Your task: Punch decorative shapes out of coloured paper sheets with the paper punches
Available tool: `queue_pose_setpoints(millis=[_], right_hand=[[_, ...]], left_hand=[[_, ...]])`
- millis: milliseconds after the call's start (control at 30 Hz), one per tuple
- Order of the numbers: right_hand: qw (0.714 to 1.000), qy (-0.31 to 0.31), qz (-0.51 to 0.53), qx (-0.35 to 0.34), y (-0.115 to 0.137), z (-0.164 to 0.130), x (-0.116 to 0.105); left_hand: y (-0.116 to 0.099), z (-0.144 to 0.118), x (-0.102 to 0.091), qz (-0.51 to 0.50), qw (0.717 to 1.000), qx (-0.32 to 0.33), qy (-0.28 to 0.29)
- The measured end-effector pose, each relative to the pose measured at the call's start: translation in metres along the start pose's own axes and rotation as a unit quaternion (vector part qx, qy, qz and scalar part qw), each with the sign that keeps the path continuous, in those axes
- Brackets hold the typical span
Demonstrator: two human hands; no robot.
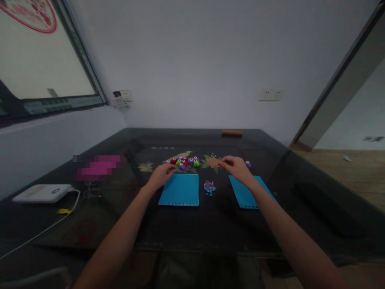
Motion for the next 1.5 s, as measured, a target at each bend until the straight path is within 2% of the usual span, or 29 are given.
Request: queue_pose_setpoints(millis=[67, 167, 267, 367, 533, 800, 1200, 1367, 1500], right_hand=[[1.0, 0.025, 0.005, -0.012, 0.015, 0.008, 0.03], [0.994, 0.106, -0.035, -0.01, 0.019, 0.006, 0.077], [0.989, 0.096, -0.112, 0.026, 0.009, 0.0, 0.097], [0.981, 0.077, -0.175, 0.012, 0.006, -0.007, 0.103], [0.971, 0.075, -0.227, -0.029, 0.008, -0.009, 0.114], [0.977, 0.077, -0.195, -0.019, 0.004, -0.007, 0.12], [0.985, 0.085, -0.151, -0.013, 0.008, -0.007, 0.122], [0.986, 0.086, -0.14, -0.033, 0.011, -0.007, 0.123], [0.993, 0.083, -0.084, -0.002, 0.006, -0.005, 0.121]], left_hand=[[-0.001, -0.001, 0.006, -0.004, 1.0, 0.008, 0.019], [-0.002, -0.003, 0.012, -0.01, 0.999, 0.021, 0.049], [-0.003, -0.006, 0.019, -0.015, 0.995, 0.023, 0.092], [-0.001, -0.009, 0.024, -0.015, 0.992, 0.021, 0.12], [0.009, -0.01, 0.027, 0.002, 0.991, 0.007, 0.133], [0.013, -0.008, 0.026, 0.026, 0.991, -0.017, 0.132], [0.007, -0.007, 0.024, 0.043, 0.993, 0.012, 0.113], [-0.001, -0.003, 0.017, 0.018, 0.995, 0.013, 0.099], [-0.005, 0.0, 0.002, -0.04, 0.998, 0.004, 0.051]])
Point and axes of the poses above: each hand's wrist, its own z-axis towards the middle knuckle, its own x-axis out of the palm, y = z × x, the point moved 8 cm from there along z, towards the middle knuckle, and after that the axes turned 7 degrees about -y, right-handed, at the moved point
